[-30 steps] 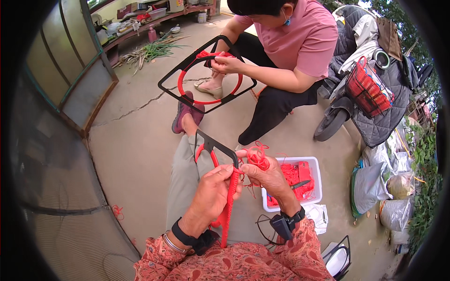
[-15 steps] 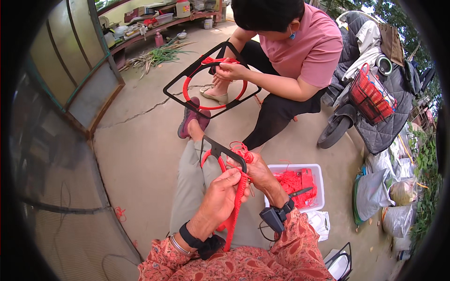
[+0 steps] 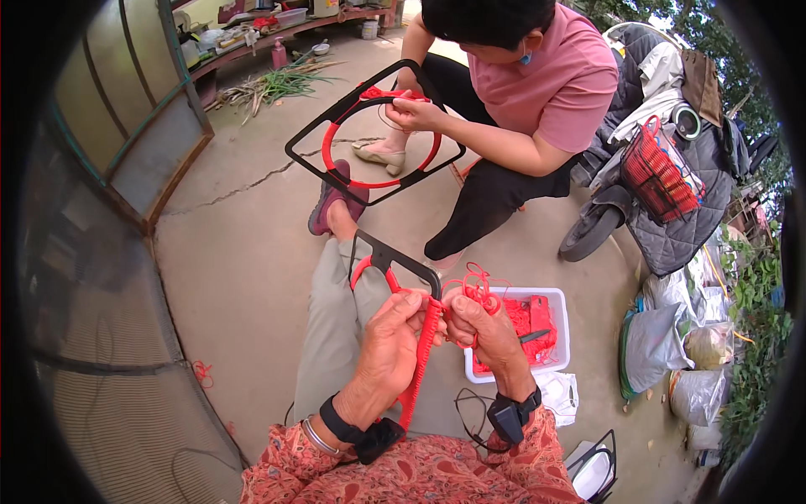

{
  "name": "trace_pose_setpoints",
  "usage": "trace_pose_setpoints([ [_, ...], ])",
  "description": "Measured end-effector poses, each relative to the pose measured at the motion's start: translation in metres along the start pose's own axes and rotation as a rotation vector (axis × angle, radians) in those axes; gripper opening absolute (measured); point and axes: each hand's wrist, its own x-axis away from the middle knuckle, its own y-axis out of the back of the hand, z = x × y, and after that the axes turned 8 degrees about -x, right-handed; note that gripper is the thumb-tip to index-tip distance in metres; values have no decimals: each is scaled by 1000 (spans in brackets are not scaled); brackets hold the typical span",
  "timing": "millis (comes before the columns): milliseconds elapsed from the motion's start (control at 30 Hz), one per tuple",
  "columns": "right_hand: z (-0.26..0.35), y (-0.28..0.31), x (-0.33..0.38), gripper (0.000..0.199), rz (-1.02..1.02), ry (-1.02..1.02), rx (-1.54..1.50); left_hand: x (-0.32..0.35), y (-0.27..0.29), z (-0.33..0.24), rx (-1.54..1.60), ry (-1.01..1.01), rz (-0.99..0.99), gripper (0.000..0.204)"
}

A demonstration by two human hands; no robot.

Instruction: The person is weaving or knotting red cord onto a black frame to create a circular net or craft item.

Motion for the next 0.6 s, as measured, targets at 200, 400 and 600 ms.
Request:
trace_pose_setpoints([
  [200, 6, -10, 14, 20, -67, 76, 229, 1, -4, 0, -5, 7, -22, 21],
  [400, 5, -6, 15, 18, -93, 99, 257, 3, -6, -1, -21, 11, -27, 21],
  [600, 8, 4, 12, 18, 5, -93, 77, 1, -6, 1, -31, -1, -19, 20],
])
